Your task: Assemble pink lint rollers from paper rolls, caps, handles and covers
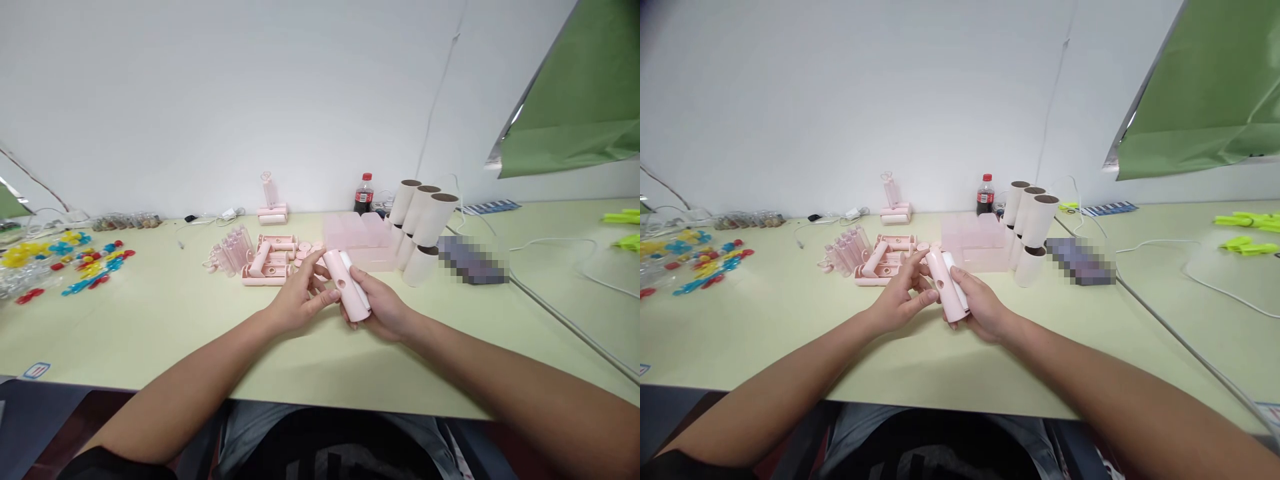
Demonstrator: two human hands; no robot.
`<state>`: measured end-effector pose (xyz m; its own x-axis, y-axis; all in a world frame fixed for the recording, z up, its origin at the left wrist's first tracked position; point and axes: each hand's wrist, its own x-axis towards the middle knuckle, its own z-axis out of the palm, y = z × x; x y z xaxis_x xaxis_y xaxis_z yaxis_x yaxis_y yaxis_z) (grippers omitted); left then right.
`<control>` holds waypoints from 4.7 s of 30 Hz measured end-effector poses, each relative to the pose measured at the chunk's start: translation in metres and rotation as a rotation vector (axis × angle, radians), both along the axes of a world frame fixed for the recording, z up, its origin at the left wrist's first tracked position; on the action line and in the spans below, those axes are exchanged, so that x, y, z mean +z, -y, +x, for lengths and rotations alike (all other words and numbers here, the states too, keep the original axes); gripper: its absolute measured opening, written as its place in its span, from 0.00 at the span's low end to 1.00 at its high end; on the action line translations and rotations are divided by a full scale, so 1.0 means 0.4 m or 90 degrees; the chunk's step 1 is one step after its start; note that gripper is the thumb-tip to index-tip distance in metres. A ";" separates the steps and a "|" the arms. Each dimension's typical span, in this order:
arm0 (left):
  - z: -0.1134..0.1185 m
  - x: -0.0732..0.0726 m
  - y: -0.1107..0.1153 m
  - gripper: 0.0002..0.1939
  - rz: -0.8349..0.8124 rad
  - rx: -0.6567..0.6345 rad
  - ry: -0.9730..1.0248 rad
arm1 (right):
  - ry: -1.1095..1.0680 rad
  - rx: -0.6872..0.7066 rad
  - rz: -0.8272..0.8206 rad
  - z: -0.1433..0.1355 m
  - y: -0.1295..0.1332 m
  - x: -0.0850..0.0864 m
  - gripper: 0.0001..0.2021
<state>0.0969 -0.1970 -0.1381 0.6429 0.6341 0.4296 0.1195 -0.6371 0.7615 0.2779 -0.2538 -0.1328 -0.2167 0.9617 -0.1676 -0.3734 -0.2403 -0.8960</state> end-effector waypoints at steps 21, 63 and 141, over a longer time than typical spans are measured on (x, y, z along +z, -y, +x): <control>0.003 0.014 0.011 0.41 -0.036 0.081 -0.107 | 0.237 -0.137 0.213 0.021 -0.020 -0.016 0.27; 0.001 0.014 0.010 0.13 -0.006 0.085 -0.356 | 0.822 0.082 0.312 0.122 -0.051 0.033 0.17; -0.359 0.138 -0.229 0.08 -0.158 0.727 -0.464 | 0.495 -0.113 0.412 0.052 -0.011 -0.006 0.08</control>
<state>-0.0468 -0.1054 -0.0831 -0.2535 0.9671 0.0229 0.8972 0.2263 0.3792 0.2988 -0.2494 -0.1353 -0.1154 0.9255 0.3607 0.3819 0.3766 -0.8440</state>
